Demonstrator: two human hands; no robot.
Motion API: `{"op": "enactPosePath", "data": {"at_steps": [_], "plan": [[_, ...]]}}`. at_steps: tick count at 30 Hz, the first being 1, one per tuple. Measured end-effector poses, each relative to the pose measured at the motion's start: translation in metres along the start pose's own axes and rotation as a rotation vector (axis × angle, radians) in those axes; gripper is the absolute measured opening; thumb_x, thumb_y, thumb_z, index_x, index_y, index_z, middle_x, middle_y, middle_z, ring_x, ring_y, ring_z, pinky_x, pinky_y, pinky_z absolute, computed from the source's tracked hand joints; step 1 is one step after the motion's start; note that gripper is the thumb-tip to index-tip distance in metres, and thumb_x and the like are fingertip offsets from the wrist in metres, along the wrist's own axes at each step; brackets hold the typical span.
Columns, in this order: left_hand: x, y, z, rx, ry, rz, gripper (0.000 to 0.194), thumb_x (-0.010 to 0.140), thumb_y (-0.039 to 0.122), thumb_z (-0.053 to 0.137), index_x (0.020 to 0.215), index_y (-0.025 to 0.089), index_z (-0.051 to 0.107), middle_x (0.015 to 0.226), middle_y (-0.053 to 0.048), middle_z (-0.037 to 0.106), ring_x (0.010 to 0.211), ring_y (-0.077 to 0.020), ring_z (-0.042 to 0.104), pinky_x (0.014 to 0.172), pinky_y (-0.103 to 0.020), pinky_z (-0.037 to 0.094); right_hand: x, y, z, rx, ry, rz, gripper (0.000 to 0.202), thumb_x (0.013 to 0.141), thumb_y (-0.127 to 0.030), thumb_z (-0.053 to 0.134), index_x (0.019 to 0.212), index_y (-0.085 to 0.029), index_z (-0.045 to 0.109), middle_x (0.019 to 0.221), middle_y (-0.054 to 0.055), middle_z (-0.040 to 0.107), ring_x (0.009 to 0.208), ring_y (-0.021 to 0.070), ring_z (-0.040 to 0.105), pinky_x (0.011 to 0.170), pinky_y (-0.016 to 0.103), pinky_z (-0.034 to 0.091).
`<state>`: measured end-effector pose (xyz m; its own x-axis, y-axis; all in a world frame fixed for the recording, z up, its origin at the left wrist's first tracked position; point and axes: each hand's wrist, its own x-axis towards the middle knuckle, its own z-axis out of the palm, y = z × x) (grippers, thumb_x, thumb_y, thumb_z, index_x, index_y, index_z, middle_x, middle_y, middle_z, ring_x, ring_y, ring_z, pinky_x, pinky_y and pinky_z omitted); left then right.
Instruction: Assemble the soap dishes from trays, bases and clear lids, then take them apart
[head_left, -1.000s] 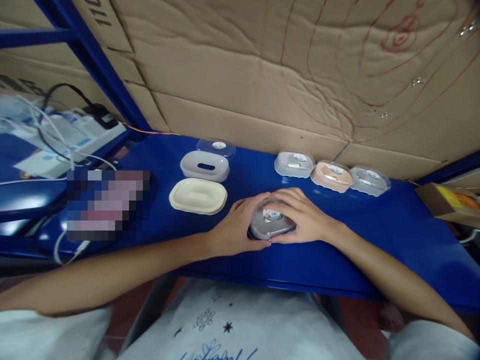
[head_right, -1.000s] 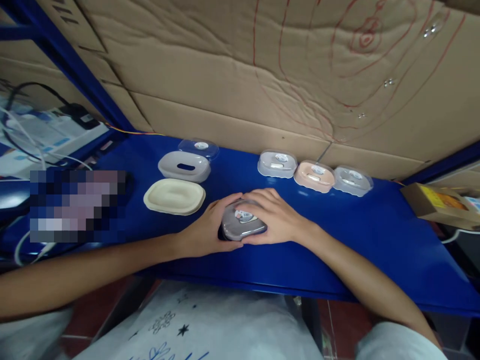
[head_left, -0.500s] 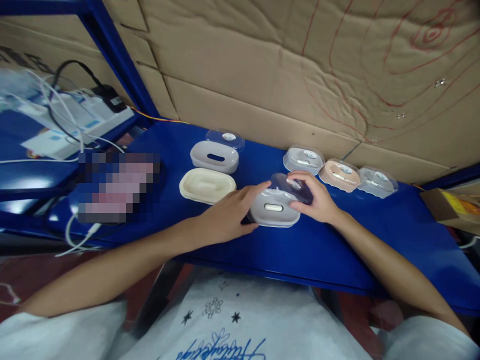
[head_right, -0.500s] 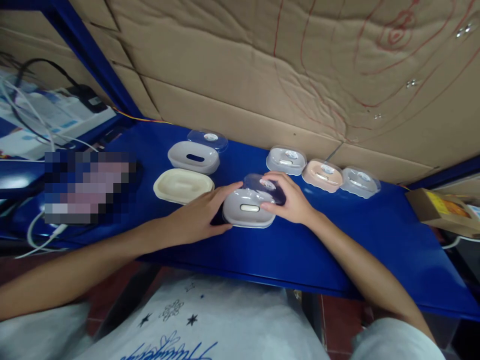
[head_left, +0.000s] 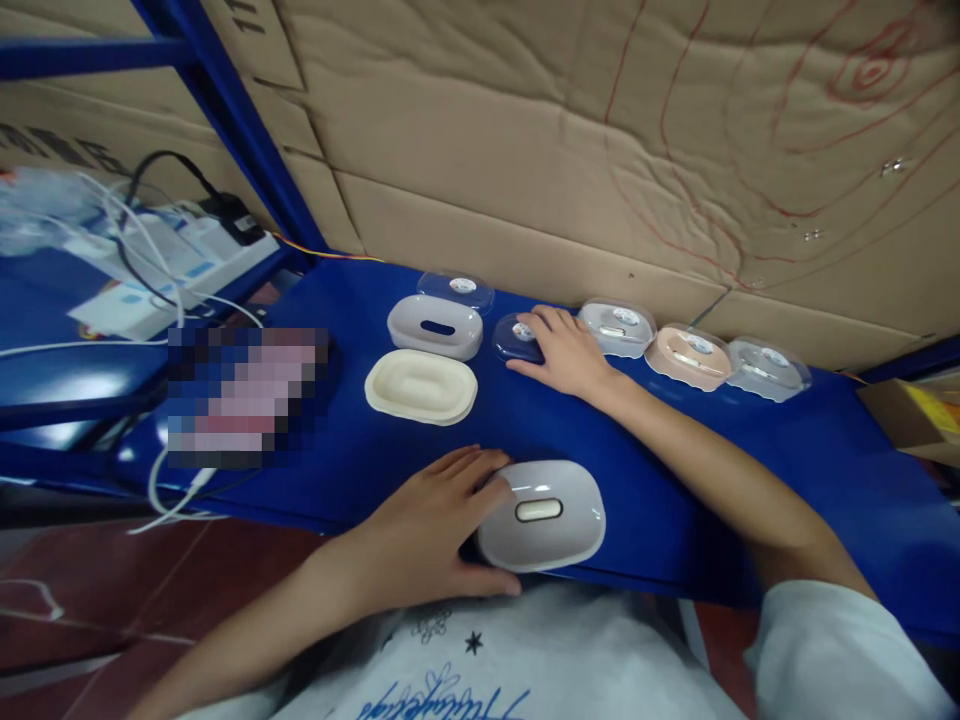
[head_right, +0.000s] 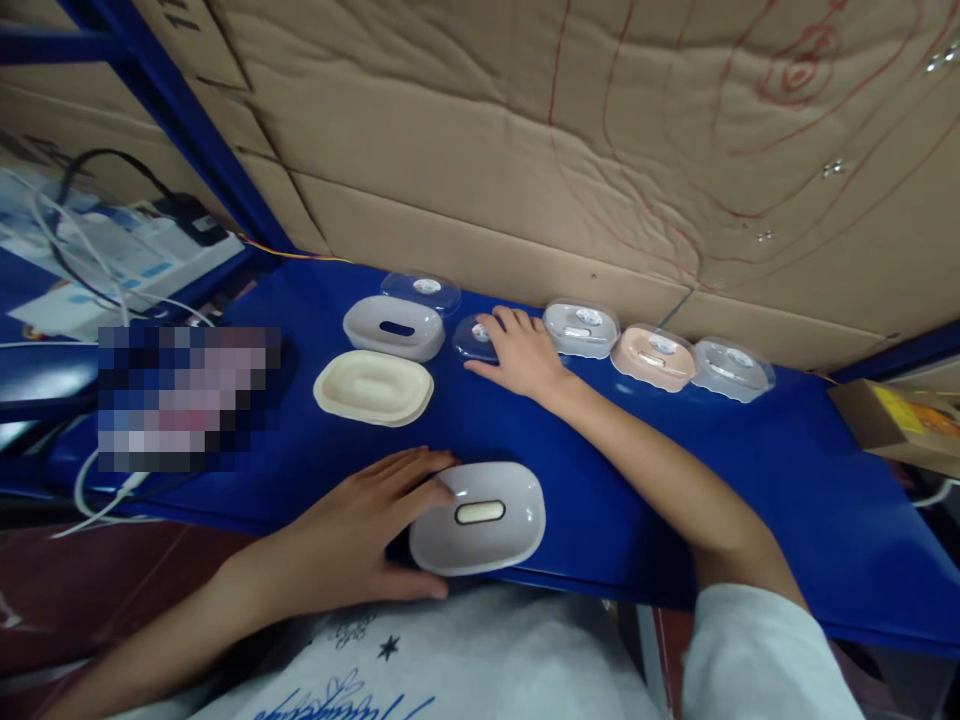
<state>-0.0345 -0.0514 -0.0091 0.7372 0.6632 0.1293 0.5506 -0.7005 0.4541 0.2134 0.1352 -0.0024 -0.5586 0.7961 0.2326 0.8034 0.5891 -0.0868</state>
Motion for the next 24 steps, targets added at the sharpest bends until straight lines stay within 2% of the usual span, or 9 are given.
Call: {"op": "enactPosePath", "data": {"at_steps": [4,7,9,11,14,16,17,21,24], "plan": [[-0.005,-0.011,0.002,-0.129,0.009,-0.019,0.066,0.090,0.054,0.092,0.144,0.027,0.064,0.167,-0.014,0.056,0.151,-0.0393,0.057,0.127,-0.059,0.049,0.026,-0.002,0.012,-0.003,-0.032,0.063,0.069,0.105,-0.056,0.066,0.160,-0.016,0.055,0.165,0.024,0.056,0.149,0.0461,0.056,0.119,0.066,0.050],[-0.005,-0.017,0.002,-0.176,0.026,-0.018,0.063,0.095,0.050,0.089,0.148,0.029,0.063,0.173,-0.012,0.051,0.155,-0.0375,0.054,0.129,-0.057,0.048,0.041,0.000,0.015,-0.005,-0.036,0.079,0.072,0.106,-0.048,0.065,0.165,-0.010,0.050,0.175,0.026,0.045,0.163,0.0454,0.042,0.132,0.065,0.037],[-0.005,-0.019,0.003,-0.181,0.044,-0.008,0.063,0.097,0.053,0.087,0.150,0.029,0.062,0.174,-0.013,0.049,0.156,-0.0376,0.053,0.130,-0.058,0.047,0.043,-0.001,0.013,0.004,-0.013,0.093,0.074,0.105,-0.040,0.066,0.168,-0.008,0.045,0.180,0.027,0.036,0.169,0.0456,0.032,0.137,0.066,0.028],[-0.006,-0.020,0.006,-0.168,0.056,-0.011,0.064,0.099,0.054,0.084,0.153,0.029,0.060,0.176,-0.013,0.047,0.157,-0.0376,0.052,0.130,-0.059,0.048,0.034,-0.006,0.009,0.080,0.051,0.060,0.069,0.106,-0.035,0.063,0.168,-0.010,0.045,0.181,0.025,0.036,0.170,0.0430,0.031,0.138,0.066,0.026],[-0.007,-0.021,0.010,-0.138,0.089,-0.038,0.066,0.104,0.055,0.078,0.159,0.027,0.055,0.177,-0.016,0.046,0.159,-0.0378,0.051,0.129,-0.060,0.049,-0.010,-0.022,-0.003,0.376,0.127,-0.083,0.054,0.113,-0.042,0.054,0.162,-0.021,0.052,0.168,0.018,0.057,0.159,0.0339,0.050,0.133,0.060,0.040],[-0.007,-0.022,0.011,-0.126,0.108,-0.038,0.066,0.105,0.056,0.076,0.160,0.026,0.054,0.176,-0.017,0.046,0.159,-0.0384,0.051,0.128,-0.061,0.049,-0.055,-0.035,-0.013,0.596,0.094,-0.137,0.047,0.116,-0.047,0.048,0.160,-0.028,0.053,0.155,0.013,0.067,0.143,0.0283,0.066,0.122,0.053,0.054],[-0.007,-0.022,0.011,-0.123,0.114,-0.033,0.066,0.105,0.057,0.076,0.159,0.026,0.054,0.176,-0.017,0.047,0.159,-0.0387,0.052,0.128,-0.061,0.050,-0.079,-0.041,-0.017,0.647,0.072,-0.166,0.046,0.117,-0.047,0.047,0.160,-0.030,0.052,0.154,0.012,0.068,0.140,0.0273,0.067,0.119,0.051,0.057],[-0.006,-0.025,0.012,-0.153,0.114,-0.018,0.082,0.104,0.056,0.078,0.171,0.029,0.038,0.173,-0.018,0.050,0.158,-0.0379,0.053,0.127,-0.061,0.051,-0.151,-0.057,-0.027,0.475,0.000,-0.292,0.060,0.110,-0.055,0.062,0.161,-0.026,0.053,0.167,0.019,0.054,0.156,0.0359,0.053,0.124,0.058,0.051],[-0.005,-0.027,0.013,-0.177,0.114,-0.010,0.105,0.099,0.054,0.085,0.178,0.033,0.020,0.175,-0.018,0.047,0.161,-0.0387,0.050,0.128,-0.062,0.050,-0.164,-0.059,-0.021,0.335,-0.008,-0.343,0.058,0.106,-0.057,0.069,0.150,-0.021,0.063,0.169,0.022,0.051,0.157,0.0400,0.051,0.124,0.062,0.049]]}}
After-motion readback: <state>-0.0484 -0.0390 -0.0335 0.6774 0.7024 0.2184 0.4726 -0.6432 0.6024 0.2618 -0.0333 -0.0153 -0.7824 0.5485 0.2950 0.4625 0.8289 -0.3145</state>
